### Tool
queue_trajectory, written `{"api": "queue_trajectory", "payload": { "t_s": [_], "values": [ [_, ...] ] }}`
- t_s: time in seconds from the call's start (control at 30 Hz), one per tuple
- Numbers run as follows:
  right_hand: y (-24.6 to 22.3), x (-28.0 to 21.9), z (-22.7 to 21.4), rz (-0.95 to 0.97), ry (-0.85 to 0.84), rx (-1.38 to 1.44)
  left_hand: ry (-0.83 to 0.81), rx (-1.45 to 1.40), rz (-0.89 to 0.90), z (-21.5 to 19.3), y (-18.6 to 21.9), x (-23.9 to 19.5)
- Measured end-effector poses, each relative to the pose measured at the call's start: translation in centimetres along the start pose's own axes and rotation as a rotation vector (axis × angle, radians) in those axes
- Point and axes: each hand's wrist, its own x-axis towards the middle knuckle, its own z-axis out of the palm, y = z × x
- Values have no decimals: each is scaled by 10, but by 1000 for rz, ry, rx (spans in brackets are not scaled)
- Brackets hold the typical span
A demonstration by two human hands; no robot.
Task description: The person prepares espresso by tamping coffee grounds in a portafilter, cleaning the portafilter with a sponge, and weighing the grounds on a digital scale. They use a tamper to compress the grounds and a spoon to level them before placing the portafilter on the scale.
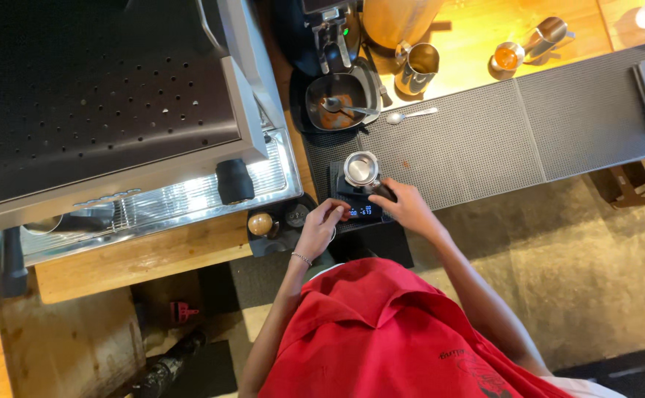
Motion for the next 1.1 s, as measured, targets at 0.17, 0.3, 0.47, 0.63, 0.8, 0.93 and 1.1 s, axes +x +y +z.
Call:
{"api": "queue_trajectory", "payload": {
  "t_s": [0.17,0.3,0.47,0.63,0.8,0.93,1.1],
  "values": [
    [-2,11,-13,-36,-127,-256,37,23,-10,-5,-4,-1],
    [-7,17,-19,8,-199,-303,73,26,-44,-12,-9,-5],
    [4,27,-23,39,-218,-362,106,39,-98,-19,-22,-10],
    [9,34,-19,-27,-277,-446,125,65,-110,-19,-13,-14],
    [8,32,-19,-82,-169,-540,97,115,-132,-21,0,-13],
    [31,29,1,-465,221,-570,73,177,-116,-22,5,-12],
    [50,11,39,-359,237,-145,54,214,-123,-23,-1,-10]
  ]
}}
